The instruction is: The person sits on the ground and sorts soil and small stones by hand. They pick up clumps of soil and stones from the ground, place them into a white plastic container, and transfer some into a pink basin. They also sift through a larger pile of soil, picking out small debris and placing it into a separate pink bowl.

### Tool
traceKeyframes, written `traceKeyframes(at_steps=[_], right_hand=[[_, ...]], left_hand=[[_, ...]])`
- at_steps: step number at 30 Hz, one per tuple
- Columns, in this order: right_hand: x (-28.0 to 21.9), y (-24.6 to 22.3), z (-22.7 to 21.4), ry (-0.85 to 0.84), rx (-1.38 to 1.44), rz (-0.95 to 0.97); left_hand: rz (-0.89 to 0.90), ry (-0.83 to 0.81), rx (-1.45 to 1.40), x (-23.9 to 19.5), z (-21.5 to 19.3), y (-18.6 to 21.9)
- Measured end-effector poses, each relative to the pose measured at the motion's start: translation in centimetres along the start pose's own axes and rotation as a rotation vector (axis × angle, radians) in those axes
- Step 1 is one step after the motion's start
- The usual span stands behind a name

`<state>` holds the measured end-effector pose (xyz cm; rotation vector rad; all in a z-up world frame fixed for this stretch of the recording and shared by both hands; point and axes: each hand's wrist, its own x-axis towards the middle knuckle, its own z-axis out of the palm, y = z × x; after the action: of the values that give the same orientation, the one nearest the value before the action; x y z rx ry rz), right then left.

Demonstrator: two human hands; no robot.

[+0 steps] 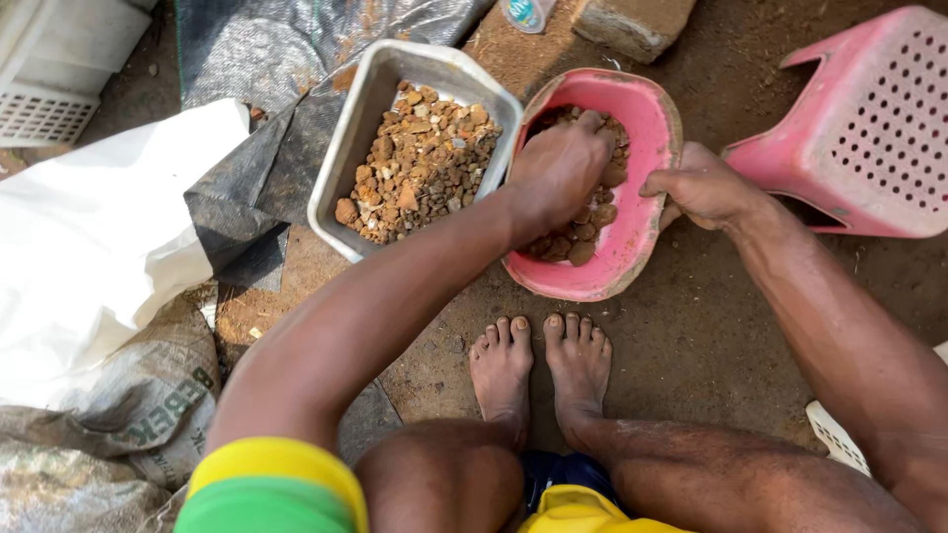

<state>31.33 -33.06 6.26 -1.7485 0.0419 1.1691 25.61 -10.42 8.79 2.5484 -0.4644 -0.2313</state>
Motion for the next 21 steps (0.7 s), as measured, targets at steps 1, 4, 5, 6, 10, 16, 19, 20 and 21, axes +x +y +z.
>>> traceKeyframes(at_steps=[1,4,5,6,10,16,19,20,21], right_hand=[[-0.1,0.2,0.2,-0.006,0.017,-0.004],[0.0,0.5,0.2,0.000,0.007,-0.023],[0.0,0.7,0.2,0.003,-0.006,-0.026],[0.0,0.7,0.1,-0.008,0.000,-0.040],[0.0,1.0,0.3,-0.022,-0.021,-0.065],[-0.3,0.6,0.2,-0.050,0.019,-0.049],[-0.2,0.6,0.3,-0.063,0.037,-0.076],[-0.3,0.7,0.3,-0.067,0.038,-0.089],[-0.2,0.7,0.3,-0.054,0.025,-0.085]], left_hand=[[-0.044,-0.096,-0.052,1.6,0.9,-0.3],[0.045,0.019,0.080,4.1,3.8,-1.1],[0.055,0.029,0.096,4.6,4.7,-1.3],[0.064,0.039,0.112,5.0,5.5,-1.5],[0.116,0.061,0.194,6.0,7.5,-2.4],[0.108,0.008,0.214,7.4,8.5,-2.4],[0.136,0.040,0.238,7.4,8.5,-2.4],[0.162,0.029,0.259,7.3,8.4,-2.3],[0.190,0.020,0.286,7.2,8.1,-2.4]])
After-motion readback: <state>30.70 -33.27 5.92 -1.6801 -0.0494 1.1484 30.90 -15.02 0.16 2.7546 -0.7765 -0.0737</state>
